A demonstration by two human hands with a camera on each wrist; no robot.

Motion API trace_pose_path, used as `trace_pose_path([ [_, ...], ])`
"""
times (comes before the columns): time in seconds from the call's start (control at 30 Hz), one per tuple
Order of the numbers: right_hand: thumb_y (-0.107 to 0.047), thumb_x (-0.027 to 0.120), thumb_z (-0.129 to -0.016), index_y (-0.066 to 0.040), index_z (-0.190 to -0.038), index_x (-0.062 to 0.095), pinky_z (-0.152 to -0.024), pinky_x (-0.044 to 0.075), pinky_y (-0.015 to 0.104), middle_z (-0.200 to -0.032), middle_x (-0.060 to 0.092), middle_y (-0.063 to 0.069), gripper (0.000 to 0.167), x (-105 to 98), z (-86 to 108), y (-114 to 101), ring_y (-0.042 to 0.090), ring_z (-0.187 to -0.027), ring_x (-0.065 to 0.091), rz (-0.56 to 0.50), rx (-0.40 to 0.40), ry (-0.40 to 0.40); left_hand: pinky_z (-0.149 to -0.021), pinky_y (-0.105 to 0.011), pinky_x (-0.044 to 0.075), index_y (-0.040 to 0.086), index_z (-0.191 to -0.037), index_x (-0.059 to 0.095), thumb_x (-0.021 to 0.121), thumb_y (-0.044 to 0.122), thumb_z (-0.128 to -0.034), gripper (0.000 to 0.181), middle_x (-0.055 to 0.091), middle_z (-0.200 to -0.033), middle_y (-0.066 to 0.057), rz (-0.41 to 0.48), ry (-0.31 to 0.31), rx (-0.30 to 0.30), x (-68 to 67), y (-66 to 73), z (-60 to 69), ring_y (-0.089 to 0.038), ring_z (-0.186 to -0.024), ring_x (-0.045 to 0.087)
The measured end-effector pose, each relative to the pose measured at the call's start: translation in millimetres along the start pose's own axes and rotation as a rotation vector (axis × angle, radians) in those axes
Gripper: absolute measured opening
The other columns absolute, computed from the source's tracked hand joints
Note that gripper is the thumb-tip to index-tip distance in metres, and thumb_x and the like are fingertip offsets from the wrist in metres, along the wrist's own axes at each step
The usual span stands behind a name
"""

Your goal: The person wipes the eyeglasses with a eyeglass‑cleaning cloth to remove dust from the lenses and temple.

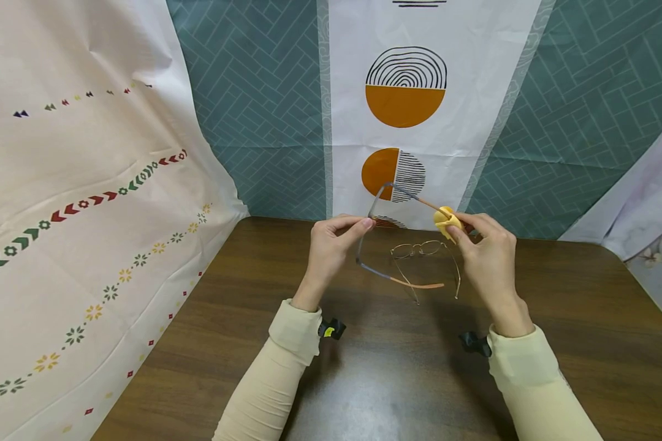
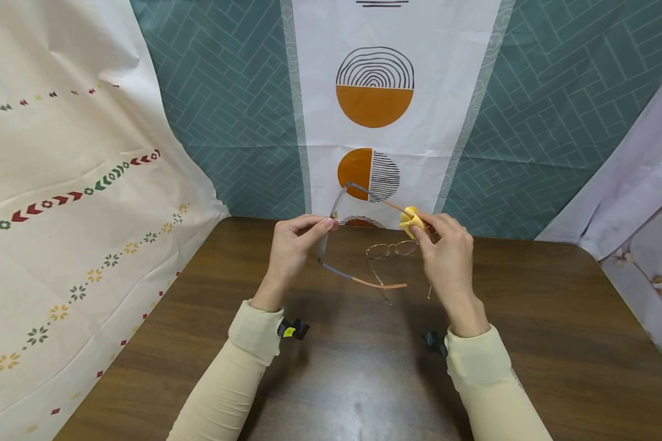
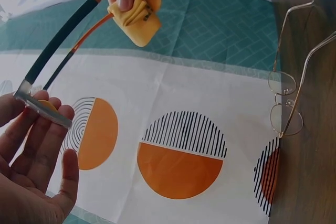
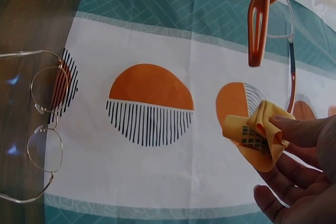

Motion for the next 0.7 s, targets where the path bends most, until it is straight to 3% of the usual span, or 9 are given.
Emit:
trace_pose_path([
  [0.13, -0.002, 0.082, -0.087, 0.006, -0.109, 0.078, -0.06, 0.034, 0.013, -0.087, 0.071, 0.017, 0.024, -1.8, -1.3, 1.3, -0.001, -0.078, 0.051, 0.008, 0.014, -0.016, -0.088, -0.033, 0.059, -0.007, -0.102, 0.079, 0.075, 0.007, -0.0961, 0.016, 0.078, -0.101, -0.019, 0.022, -0.004, -0.004, 0.4, -0.6, -0.5, -0.019, -0.093, 0.073],
  [0.27, -0.004, 0.082, -0.088, 0.005, -0.111, 0.078, -0.063, 0.034, 0.021, -0.087, 0.071, 0.017, 0.025, -5.9, -1.7, 1.5, 0.013, -0.079, 0.056, 0.028, 0.032, -0.062, -0.089, -0.033, 0.059, -0.008, -0.103, 0.078, 0.074, 0.007, -0.0965, 0.017, 0.077, -0.102, -0.022, 0.033, 0.015, -0.011, 0.3, -0.9, -0.7, -0.03, -0.096, 0.074],
  [0.37, -0.006, 0.082, -0.089, 0.004, -0.113, 0.078, -0.063, 0.034, 0.023, -0.088, 0.071, 0.017, 0.026, -11.9, -2.9, 2.2, 0.018, -0.079, 0.056, 0.048, 0.046, -0.098, -0.091, -0.034, 0.059, -0.009, -0.103, 0.078, 0.073, 0.007, -0.0972, 0.018, 0.076, -0.102, -0.024, 0.04, 0.045, -0.019, -0.3, -0.9, -1.2, -0.03, -0.096, 0.075],
  [0.53, -0.008, 0.082, -0.089, 0.003, -0.114, 0.078, -0.063, 0.036, 0.015, -0.091, 0.072, 0.017, 0.027, -20.0, -5.8, 2.1, 0.008, -0.081, 0.053, 0.063, 0.054, -0.096, -0.089, -0.03, 0.058, -0.006, -0.102, 0.079, 0.074, 0.01, -0.0972, 0.018, 0.076, -0.102, -0.024, 0.014, 0.068, -0.025, -0.4, -1.0, -1.0, -0.017, -0.092, 0.074],
  [0.7, -0.007, 0.082, -0.089, 0.002, -0.115, 0.078, -0.066, 0.036, 0.013, -0.094, 0.072, 0.016, 0.028, -21.2, -7.0, -0.1, 0.004, -0.084, 0.051, 0.048, 0.048, -0.076, -0.084, -0.028, 0.055, 0.0, -0.101, 0.082, 0.078, 0.015, -0.0954, 0.017, 0.078, -0.099, -0.015, -0.066, 0.043, -0.015, 2.2, -3.1, -0.1, -0.015, -0.091, 0.071],
])
Point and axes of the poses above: each hand's wrist, its own z-axis away from the middle knuckle, its own x-axis out of the palm, y = z × x, the point moved 1 cm from there along -z, towards the middle knuckle
